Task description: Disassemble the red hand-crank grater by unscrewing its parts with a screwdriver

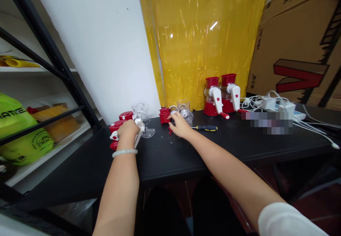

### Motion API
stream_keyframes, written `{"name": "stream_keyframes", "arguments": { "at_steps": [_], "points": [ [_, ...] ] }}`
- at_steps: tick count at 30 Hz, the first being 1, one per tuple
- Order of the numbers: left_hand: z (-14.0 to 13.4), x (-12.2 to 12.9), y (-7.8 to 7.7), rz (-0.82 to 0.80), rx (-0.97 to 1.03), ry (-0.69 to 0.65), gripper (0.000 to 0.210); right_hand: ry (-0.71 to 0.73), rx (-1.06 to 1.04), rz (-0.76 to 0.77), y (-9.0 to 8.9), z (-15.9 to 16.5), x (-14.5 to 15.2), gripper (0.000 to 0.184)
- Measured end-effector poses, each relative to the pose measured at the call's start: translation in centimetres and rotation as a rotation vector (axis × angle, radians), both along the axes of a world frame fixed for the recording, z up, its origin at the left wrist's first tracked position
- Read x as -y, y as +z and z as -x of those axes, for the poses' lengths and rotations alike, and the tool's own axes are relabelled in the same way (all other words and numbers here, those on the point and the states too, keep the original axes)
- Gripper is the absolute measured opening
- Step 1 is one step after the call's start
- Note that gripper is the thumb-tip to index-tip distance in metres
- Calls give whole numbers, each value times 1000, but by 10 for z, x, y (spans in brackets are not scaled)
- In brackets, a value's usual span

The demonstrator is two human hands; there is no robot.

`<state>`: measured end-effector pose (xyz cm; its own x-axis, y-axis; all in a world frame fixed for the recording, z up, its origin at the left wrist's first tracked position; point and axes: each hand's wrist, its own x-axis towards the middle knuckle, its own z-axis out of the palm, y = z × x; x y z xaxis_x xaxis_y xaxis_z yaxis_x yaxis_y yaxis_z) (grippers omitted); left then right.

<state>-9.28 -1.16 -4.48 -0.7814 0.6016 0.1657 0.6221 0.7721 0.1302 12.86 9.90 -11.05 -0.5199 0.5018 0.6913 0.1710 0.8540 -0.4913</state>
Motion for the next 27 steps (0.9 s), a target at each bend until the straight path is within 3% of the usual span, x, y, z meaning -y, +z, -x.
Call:
{"name": "stream_keyframes", "arguments": {
  "at_steps": [7,13,16,21,27],
  "points": [
    [-3,2,2,-55,-33,-8,42,-11,0,3,1,0,1,21],
    [-14,8,9,-243,-104,19,56,14,-37,17,2,0,3,21],
    [-22,10,12,-375,-169,6,51,11,-90,-16,9,-5,7,21],
    [-39,6,13,-641,-410,-234,35,-188,-191,-145,27,-20,14,26],
    [-66,-11,0,-675,-396,-618,29,-541,-285,4,30,-26,4,49]
  ]
}}
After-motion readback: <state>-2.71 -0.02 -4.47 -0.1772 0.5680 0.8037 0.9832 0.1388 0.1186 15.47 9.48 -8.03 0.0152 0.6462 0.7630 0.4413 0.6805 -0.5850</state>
